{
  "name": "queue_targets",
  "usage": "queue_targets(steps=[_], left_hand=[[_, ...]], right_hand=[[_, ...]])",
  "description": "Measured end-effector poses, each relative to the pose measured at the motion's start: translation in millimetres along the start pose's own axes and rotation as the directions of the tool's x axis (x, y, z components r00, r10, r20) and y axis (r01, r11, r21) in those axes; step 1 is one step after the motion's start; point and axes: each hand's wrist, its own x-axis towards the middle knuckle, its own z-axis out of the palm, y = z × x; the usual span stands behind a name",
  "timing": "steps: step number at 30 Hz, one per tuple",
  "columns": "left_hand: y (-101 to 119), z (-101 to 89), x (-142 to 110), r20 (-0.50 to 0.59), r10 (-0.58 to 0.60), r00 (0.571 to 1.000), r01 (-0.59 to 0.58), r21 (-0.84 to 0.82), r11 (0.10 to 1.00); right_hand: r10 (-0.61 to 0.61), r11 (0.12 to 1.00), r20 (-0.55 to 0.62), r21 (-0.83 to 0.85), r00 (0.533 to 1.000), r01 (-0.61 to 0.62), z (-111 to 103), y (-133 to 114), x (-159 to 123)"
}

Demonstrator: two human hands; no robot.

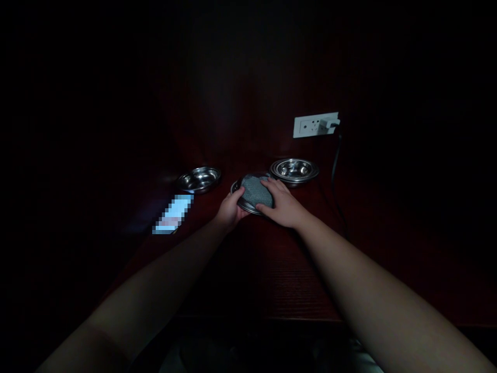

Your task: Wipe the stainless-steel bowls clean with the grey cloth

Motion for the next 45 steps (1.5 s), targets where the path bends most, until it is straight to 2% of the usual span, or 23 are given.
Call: queue_targets(steps=[18, 45], left_hand=[[-0.9, -0.6, 0.8, 0.028, 0.008, 1.0, -0.008, 0.005, 1.0], [-0.8, -0.3, 0.2, 0.016, 0.003, 1.0, -0.003, 0.008, 1.0]], right_hand=[[-0.004, 1.0, -0.006, 0.006, 1.0, 0.004, 0.5, 1.1, 0.3], [-0.015, 1.0, -0.009, -0.016, 1.0, 0.015, 0.9, 2.2, 0.1]])
